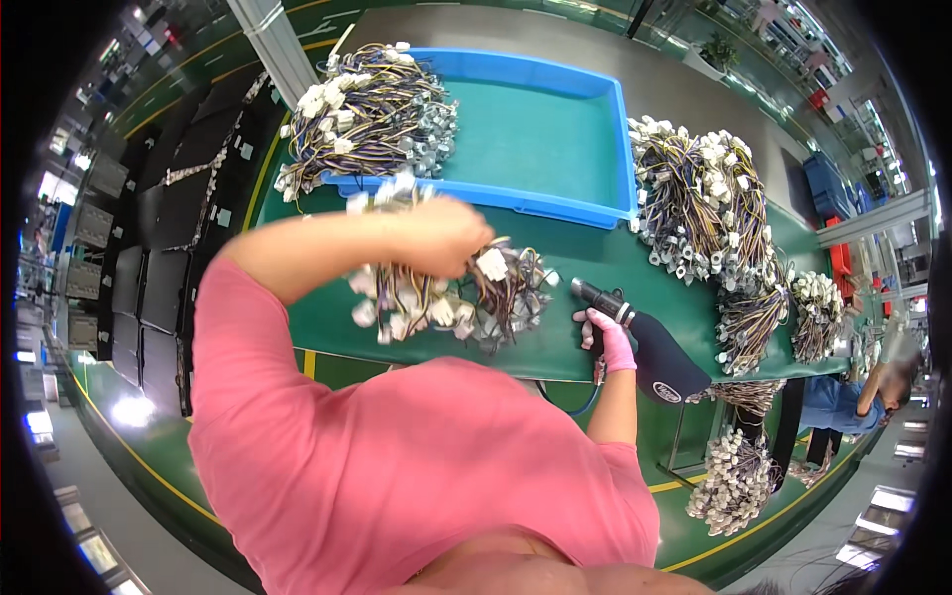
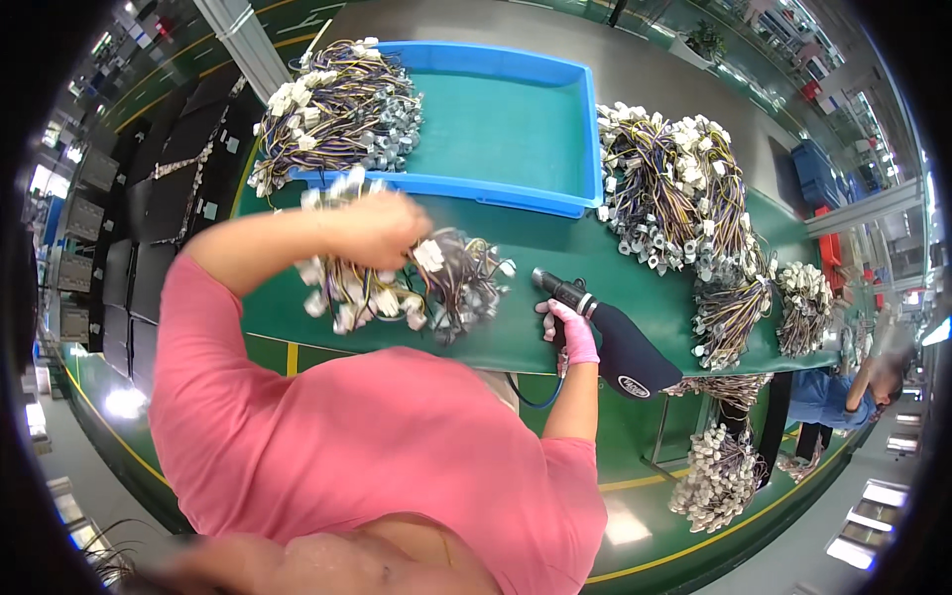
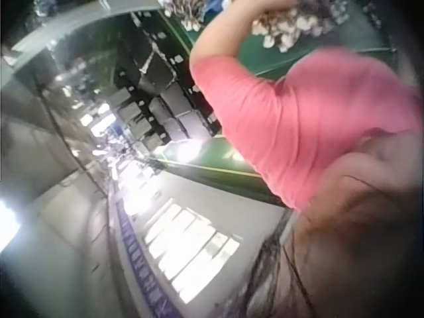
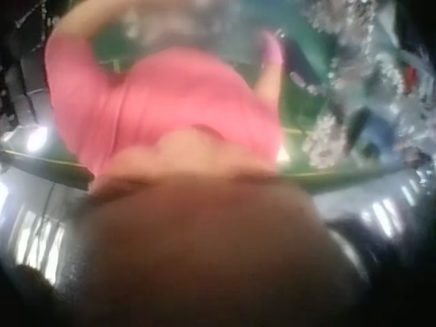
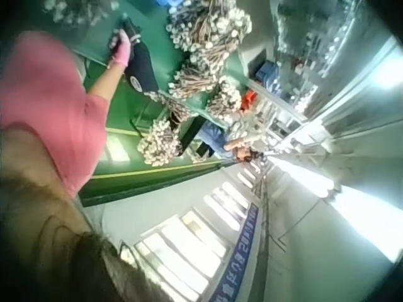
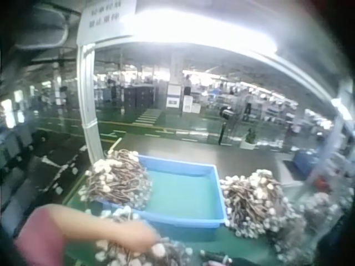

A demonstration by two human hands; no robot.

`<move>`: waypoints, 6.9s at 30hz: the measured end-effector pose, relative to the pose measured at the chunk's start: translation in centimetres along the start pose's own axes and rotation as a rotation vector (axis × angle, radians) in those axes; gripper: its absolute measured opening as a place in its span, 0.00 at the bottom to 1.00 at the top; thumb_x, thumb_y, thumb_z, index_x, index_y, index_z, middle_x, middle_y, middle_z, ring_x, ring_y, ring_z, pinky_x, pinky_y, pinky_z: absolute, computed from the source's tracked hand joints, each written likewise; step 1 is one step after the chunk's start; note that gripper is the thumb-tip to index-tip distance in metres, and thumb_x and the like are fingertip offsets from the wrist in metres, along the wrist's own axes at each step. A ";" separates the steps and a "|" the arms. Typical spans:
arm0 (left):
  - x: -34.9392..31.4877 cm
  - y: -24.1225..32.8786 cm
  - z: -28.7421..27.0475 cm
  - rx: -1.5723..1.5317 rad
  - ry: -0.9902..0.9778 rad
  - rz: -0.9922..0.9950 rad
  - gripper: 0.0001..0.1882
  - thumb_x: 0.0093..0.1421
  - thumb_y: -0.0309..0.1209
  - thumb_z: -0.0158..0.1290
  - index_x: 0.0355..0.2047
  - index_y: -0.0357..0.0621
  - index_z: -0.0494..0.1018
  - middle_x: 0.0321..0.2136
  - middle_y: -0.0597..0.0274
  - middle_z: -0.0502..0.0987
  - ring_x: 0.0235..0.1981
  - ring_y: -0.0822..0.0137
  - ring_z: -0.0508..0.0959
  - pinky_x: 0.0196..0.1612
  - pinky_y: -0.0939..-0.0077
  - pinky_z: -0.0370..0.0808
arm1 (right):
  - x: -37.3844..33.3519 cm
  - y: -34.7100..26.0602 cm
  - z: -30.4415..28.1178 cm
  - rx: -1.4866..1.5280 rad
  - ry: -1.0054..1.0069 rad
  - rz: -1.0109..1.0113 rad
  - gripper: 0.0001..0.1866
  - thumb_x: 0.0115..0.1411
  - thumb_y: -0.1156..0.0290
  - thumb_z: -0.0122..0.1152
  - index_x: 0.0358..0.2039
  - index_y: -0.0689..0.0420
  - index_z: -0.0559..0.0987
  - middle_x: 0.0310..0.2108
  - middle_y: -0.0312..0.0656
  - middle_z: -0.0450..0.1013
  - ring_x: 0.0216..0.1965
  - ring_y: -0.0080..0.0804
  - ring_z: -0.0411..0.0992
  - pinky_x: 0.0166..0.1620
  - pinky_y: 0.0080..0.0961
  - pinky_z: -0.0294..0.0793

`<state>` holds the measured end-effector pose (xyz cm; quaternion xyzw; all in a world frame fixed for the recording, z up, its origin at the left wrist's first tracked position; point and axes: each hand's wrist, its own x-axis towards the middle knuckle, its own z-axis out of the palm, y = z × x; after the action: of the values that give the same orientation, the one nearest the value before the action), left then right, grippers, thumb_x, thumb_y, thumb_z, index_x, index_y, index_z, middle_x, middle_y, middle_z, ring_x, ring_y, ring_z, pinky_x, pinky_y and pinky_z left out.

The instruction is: Processing wire harnesses by using a pneumatic air gun on connectors and sorting them into a storage bin.

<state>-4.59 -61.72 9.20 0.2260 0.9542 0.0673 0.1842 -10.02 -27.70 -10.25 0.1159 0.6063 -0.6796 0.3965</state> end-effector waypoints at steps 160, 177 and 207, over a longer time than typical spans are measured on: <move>5.6 9.1 14.6 -0.123 0.697 -0.062 0.24 0.49 0.34 0.55 0.47 0.41 0.67 0.47 0.46 0.65 0.48 0.48 0.64 0.50 0.59 0.61 | -7.1 0.1 2.4 -0.126 0.152 -0.133 0.11 0.51 0.62 0.61 0.30 0.56 0.76 0.19 0.29 0.67 0.15 0.14 0.61 0.17 0.11 0.57; 10.1 7.3 18.3 -0.212 0.663 -0.367 0.29 0.52 0.37 0.53 0.50 0.33 0.59 0.43 0.41 0.65 0.45 0.44 0.67 0.46 0.58 0.66 | -2.1 -0.9 1.7 -0.297 0.166 -0.026 0.16 0.50 0.54 0.61 0.23 0.55 0.75 0.18 0.32 0.69 0.16 0.18 0.63 0.20 0.15 0.61; 7.7 2.9 13.3 -0.400 0.557 -0.329 0.26 0.47 0.41 0.57 0.42 0.36 0.65 0.37 0.44 0.70 0.40 0.46 0.70 0.45 0.60 0.67 | 3.1 -5.0 5.4 -0.601 -0.204 0.091 0.13 0.50 0.58 0.62 0.25 0.56 0.76 0.15 0.32 0.67 0.12 0.18 0.63 0.16 0.15 0.61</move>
<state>-4.71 -55.00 -4.91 0.0024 0.9592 0.2807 -0.0335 -13.78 -34.16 -7.28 -0.0480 0.7311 -0.4596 0.5019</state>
